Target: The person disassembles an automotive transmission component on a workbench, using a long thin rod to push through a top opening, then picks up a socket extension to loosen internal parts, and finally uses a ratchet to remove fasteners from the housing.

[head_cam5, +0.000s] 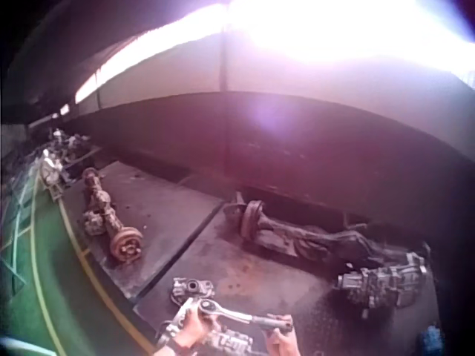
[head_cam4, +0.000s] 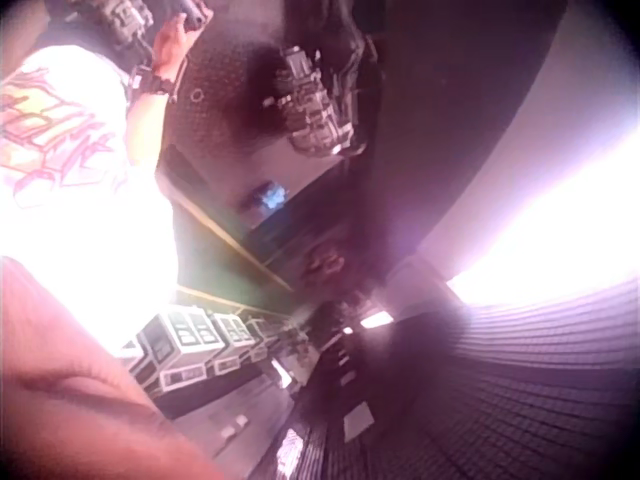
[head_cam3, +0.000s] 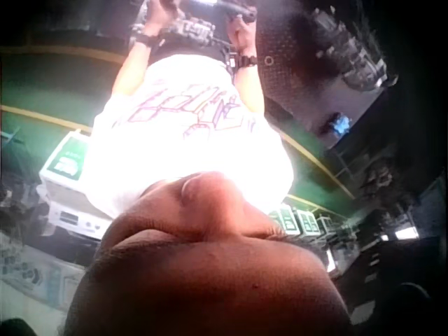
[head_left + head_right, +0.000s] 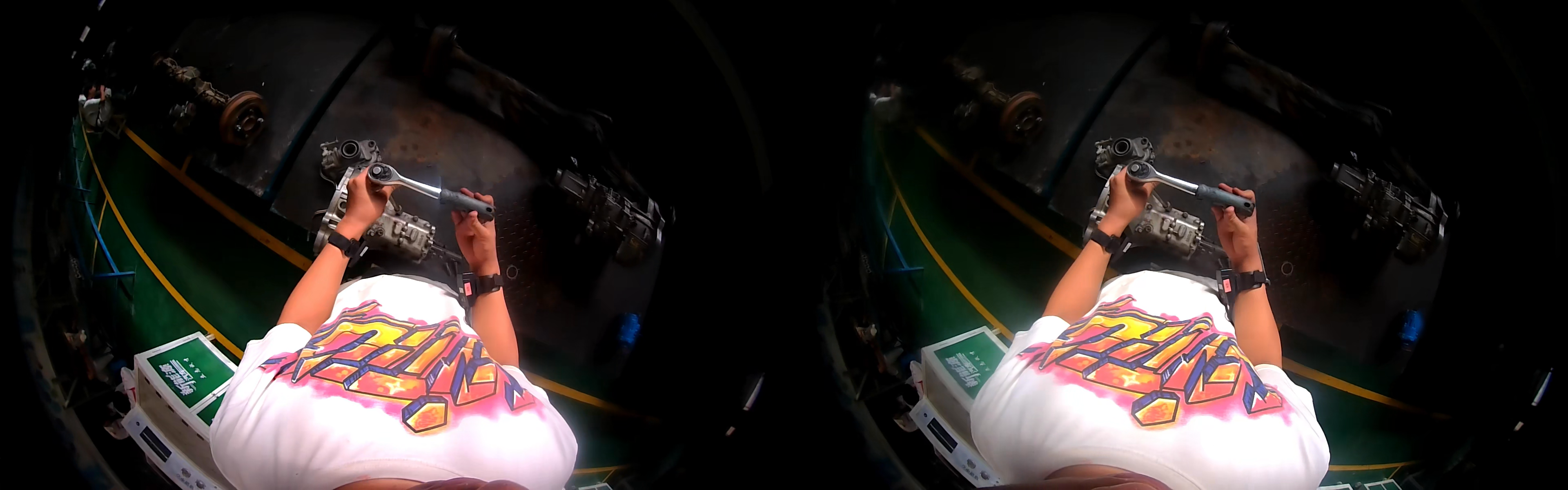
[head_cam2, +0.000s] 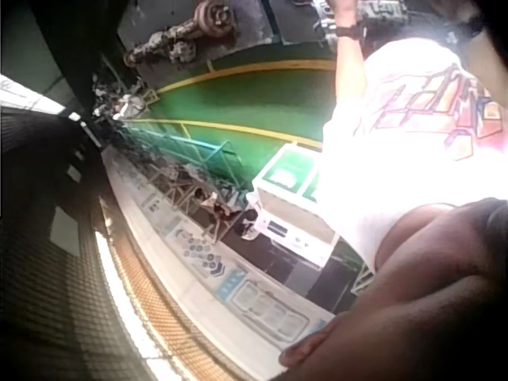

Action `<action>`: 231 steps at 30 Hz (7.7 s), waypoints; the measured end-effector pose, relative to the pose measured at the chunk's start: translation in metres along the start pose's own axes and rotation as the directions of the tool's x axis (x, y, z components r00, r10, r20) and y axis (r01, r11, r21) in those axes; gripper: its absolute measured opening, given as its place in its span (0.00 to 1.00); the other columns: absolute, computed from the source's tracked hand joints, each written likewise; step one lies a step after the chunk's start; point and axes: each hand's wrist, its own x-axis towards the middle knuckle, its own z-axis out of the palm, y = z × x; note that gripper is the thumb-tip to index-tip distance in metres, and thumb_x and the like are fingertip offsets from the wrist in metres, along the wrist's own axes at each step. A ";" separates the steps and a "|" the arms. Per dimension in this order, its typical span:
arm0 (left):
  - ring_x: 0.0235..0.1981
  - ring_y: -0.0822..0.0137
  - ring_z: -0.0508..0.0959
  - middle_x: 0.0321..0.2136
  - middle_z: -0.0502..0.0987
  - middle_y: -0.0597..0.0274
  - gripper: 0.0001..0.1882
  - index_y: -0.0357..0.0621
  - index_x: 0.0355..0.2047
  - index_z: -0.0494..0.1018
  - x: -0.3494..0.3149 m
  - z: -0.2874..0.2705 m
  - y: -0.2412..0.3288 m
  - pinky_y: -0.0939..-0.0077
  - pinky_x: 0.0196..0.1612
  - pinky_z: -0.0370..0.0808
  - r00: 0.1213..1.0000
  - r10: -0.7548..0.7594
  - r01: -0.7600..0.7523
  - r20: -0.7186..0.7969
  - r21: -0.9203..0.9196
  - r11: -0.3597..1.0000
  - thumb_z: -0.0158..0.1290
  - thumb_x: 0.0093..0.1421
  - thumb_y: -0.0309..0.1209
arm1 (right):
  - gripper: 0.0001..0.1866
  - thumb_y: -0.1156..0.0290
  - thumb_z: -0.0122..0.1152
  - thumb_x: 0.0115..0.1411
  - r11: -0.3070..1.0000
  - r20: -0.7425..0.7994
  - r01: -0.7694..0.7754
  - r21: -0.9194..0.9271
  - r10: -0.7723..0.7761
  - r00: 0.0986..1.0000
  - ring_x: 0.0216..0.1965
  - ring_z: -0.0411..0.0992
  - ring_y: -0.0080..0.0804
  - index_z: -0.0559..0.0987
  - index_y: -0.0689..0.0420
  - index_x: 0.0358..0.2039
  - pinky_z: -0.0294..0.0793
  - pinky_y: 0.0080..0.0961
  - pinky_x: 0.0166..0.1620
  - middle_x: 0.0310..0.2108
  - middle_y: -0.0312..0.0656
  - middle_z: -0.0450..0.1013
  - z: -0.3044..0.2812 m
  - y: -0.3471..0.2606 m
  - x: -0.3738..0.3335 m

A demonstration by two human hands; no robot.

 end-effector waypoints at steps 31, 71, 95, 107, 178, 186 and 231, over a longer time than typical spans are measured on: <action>0.50 0.69 0.87 0.47 0.90 0.58 0.14 0.34 0.53 0.81 0.013 -0.007 -0.030 0.72 0.54 0.80 0.915 -0.058 0.216 0.398 -0.365 0.906 0.62 0.69 0.18 | 0.23 0.68 0.70 0.74 0.992 -0.369 0.001 -0.126 -0.047 0.928 0.59 0.79 0.35 0.72 0.53 0.65 0.81 0.29 0.52 0.67 0.47 0.78 -0.004 -0.006 0.019; 0.41 0.74 0.86 0.39 0.90 0.60 0.12 0.36 0.51 0.84 -0.003 -0.010 -0.002 0.75 0.46 0.81 0.912 -0.037 0.124 0.408 -0.189 0.974 0.62 0.69 0.17 | 0.24 0.63 0.73 0.73 0.990 -0.452 0.060 -0.131 -0.113 0.885 0.55 0.81 0.31 0.73 0.53 0.63 0.81 0.22 0.45 0.65 0.49 0.79 0.013 -0.010 -0.010; 0.41 0.77 0.86 0.39 0.91 0.60 0.11 0.37 0.48 0.86 -0.030 0.034 0.005 0.76 0.45 0.81 0.935 -0.017 0.137 0.355 -0.317 0.938 0.63 0.67 0.15 | 0.23 0.68 0.68 0.75 0.976 -0.441 0.111 -0.185 -0.183 0.879 0.65 0.78 0.52 0.71 0.56 0.64 0.86 0.34 0.56 0.66 0.55 0.76 -0.005 -0.032 -0.051; 0.36 0.75 0.85 0.35 0.89 0.54 0.12 0.36 0.48 0.85 -0.022 0.017 0.041 0.74 0.40 0.79 0.925 0.039 0.040 0.378 -0.202 0.979 0.62 0.66 0.16 | 0.23 0.67 0.67 0.76 0.984 -0.475 0.108 -0.143 -0.164 0.865 0.66 0.78 0.50 0.71 0.54 0.66 0.82 0.26 0.45 0.68 0.51 0.75 0.004 -0.043 -0.058; 0.36 0.37 0.81 0.33 0.81 0.43 0.11 0.30 0.41 0.77 -0.020 0.057 0.048 0.51 0.42 0.78 0.718 0.420 -0.306 0.555 -0.290 0.907 0.56 0.56 0.14 | 0.36 0.65 0.70 0.75 0.795 0.015 -0.208 -0.570 0.263 0.965 0.54 0.81 0.31 0.68 0.68 0.75 0.80 0.28 0.58 0.57 0.46 0.81 0.048 -0.033 0.174; 0.36 0.44 0.84 0.37 0.84 0.39 0.17 0.35 0.46 0.81 -0.020 0.037 0.046 0.62 0.41 0.78 0.788 0.243 -0.085 0.566 -0.291 0.953 0.54 0.56 0.13 | 0.23 0.70 0.69 0.75 0.934 -0.174 -0.216 -0.284 0.171 0.970 0.55 0.83 0.42 0.74 0.66 0.64 0.85 0.40 0.58 0.55 0.49 0.80 -0.011 -0.058 0.150; 0.48 0.53 0.89 0.42 0.87 0.45 0.19 0.35 0.50 0.80 -0.027 0.047 0.010 0.64 0.51 0.82 0.912 0.110 0.058 0.395 -0.389 0.919 0.50 0.63 0.08 | 0.16 0.69 0.60 0.76 0.759 -0.504 0.296 0.580 0.050 0.862 0.73 0.69 0.55 0.79 0.60 0.60 0.65 0.53 0.77 0.66 0.52 0.77 0.022 -0.044 -0.012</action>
